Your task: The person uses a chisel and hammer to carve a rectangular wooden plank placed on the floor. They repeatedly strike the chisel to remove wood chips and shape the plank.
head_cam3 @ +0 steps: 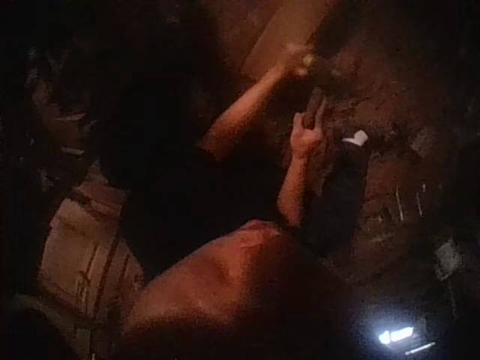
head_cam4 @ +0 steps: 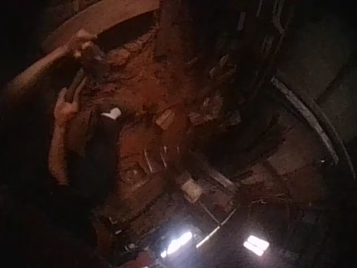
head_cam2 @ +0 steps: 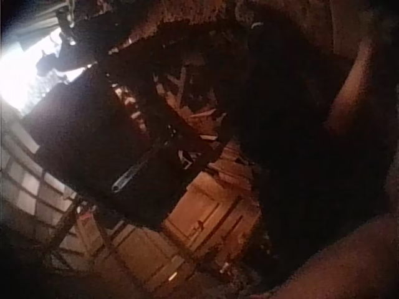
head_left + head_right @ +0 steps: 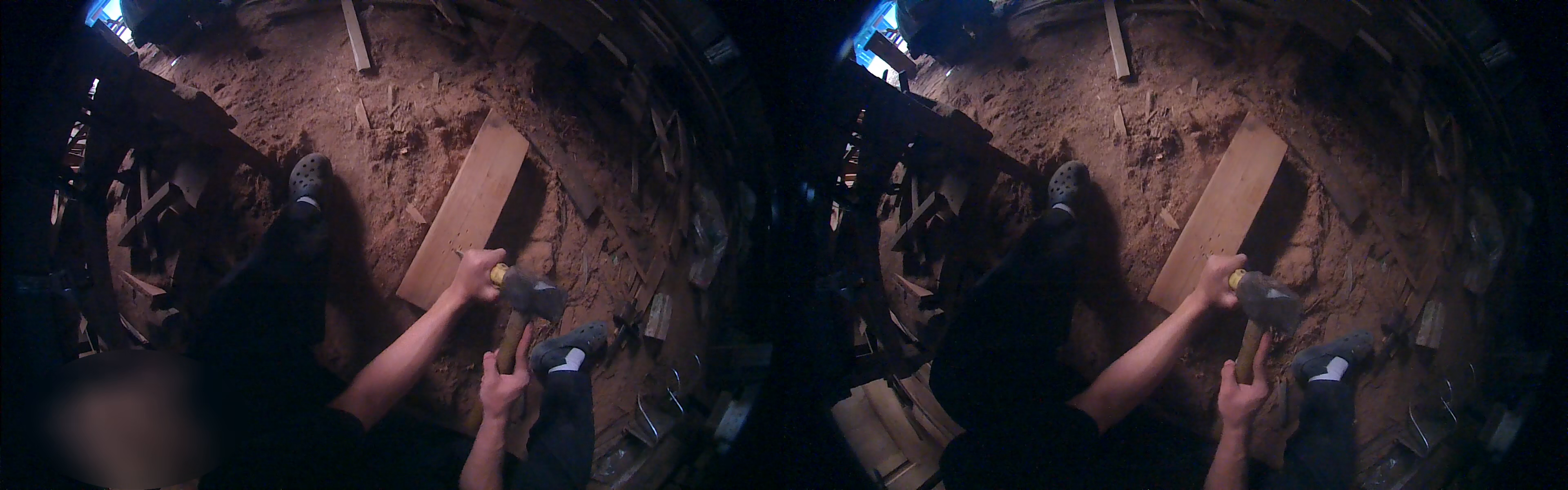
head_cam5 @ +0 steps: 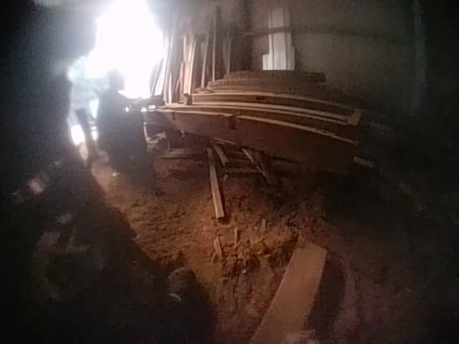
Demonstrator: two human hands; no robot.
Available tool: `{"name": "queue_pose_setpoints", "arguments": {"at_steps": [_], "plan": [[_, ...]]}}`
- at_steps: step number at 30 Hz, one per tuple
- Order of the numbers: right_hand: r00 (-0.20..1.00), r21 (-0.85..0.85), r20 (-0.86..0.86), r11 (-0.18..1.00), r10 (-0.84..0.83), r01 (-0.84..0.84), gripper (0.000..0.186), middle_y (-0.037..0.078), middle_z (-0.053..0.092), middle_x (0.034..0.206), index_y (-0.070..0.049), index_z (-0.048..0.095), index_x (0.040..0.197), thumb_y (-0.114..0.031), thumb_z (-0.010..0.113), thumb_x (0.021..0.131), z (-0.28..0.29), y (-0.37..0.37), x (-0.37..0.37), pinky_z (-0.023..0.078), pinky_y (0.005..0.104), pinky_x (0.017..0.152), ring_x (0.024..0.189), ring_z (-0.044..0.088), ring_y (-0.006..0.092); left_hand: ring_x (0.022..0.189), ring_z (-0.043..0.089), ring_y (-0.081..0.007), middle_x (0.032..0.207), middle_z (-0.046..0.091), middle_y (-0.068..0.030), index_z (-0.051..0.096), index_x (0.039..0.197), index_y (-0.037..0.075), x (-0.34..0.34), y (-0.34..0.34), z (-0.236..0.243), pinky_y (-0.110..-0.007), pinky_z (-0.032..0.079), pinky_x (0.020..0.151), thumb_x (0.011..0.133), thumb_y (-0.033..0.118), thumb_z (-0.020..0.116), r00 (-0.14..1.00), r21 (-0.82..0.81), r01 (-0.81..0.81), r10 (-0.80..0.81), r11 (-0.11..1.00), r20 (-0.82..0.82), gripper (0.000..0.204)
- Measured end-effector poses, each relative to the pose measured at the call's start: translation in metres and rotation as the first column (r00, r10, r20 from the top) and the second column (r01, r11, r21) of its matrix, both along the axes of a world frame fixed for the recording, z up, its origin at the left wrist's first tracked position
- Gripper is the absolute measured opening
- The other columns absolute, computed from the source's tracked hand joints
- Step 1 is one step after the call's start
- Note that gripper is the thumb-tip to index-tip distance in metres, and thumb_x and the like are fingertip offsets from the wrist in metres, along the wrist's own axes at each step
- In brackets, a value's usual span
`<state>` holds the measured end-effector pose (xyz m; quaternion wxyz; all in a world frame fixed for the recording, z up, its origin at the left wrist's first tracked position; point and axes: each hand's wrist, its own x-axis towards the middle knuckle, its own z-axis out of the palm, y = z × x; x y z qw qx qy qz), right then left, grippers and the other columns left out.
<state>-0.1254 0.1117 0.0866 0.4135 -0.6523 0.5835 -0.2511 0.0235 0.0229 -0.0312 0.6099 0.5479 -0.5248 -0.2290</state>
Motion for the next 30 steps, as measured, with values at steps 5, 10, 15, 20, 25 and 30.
{"name": "queue_pose_setpoints", "arguments": {"at_steps": [5,10,15,20,25,30], "plan": [[1.000,-0.065,-0.013,0.998,-0.004,0.004,0.070,0.003,0.050,0.073,-0.005,0.031,0.134,-0.001,0.055,0.069,-0.006,-0.001,0.000,0.044,0.0263,0.067,0.067,0.048,0.0131,0.056,0.049,-0.0377,0.055,0.045,-0.0170,0.042,0.064,0.004,-0.001,-0.001,0.003,-0.041,0.038,0.048,0.047,0.027,0.064,1.000,0.015,-0.001,0.001,1.000,-0.002,0.035],[0.997,-0.165,-0.063,0.985,0.050,-0.060,0.070,0.004,0.051,0.073,-0.005,0.031,0.134,-0.001,0.057,0.068,-0.008,-0.004,-0.004,0.045,0.0273,0.064,0.063,0.049,0.0146,0.056,0.049,-0.0380,0.056,0.045,-0.0174,0.041,0.063,0.004,-0.003,-0.001,0.003,-0.040,0.038,0.048,0.049,0.023,0.064,0.998,0.022,0.000,0.001,1.000,-0.058,0.032],[0.981,-0.247,-0.195,0.968,0.000,-0.049,0.070,0.005,0.053,0.079,-0.006,0.033,0.133,-0.001,0.059,0.069,0.007,-0.007,-0.012,0.048,0.0299,0.060,0.058,0.051,0.0168,0.055,0.049,-0.0383,0.056,0.045,-0.0182,0.041,0.063,0.004,0.006,-0.001,0.004,-0.039,0.037,0.047,0.049,0.021,0.063,0.994,0.047,-0.067,0.071,0.997,-0.084,0.031],[0.995,-0.214,-0.040,0.974,-0.087,0.077,0.069,0.009,0.059,0.092,-0.006,0.031,0.134,-0.001,0.059,0.071,0.004,-0.002,-0.015,0.048,0.0280,0.055,0.060,0.055,0.0166,0.056,0.050,-0.0387,0.056,0.045,-0.0192,0.042,0.063,0.003,0.007,-0.003,0.008,-0.040,0.039,0.048,0.049,0.022,0.061,0.985,0.096,-0.096,0.109,0.991,-0.132,0.030],[0.949,-0.389,-0.303,0.897,0.090,-0.209,0.068,0.012,0.058,0.098,-0.002,0.030,0.133,0.000,0.057,0.071,0.004,-0.007,-0.005,0.048,0.0277,0.066,0.073,0.056,0.0183,0.058,0.051,-0.0388,0.057,0.046,-0.0192,0.044,0.065,0.004,0.005,0.004,0.009,-0.041,0.039,0.049,0.048,0.025,0.062,0.999,0.067,-0.019,0.021,0.998,-0.030,0.032],[0.982,0.014,0.031,0.982,-0.187,0.187,0.064,0.015,0.053,0.113,-0.001,0.033,0.131,-0.001,0.055,0.071,0.008,0.009,-0.003,0.042,0.0308,0.083,0.091,0.054,0.0222,0.059,0.052,-0.0385,0.059,0.047,-0.0189,0.044,0.066,0.004,0.002,0.000,0.003,-0.042,0.040,0.050,0.048,0.027,0.064,0.999,0.075,-0.049,0.048,0.996,0.018,0.036]]}}
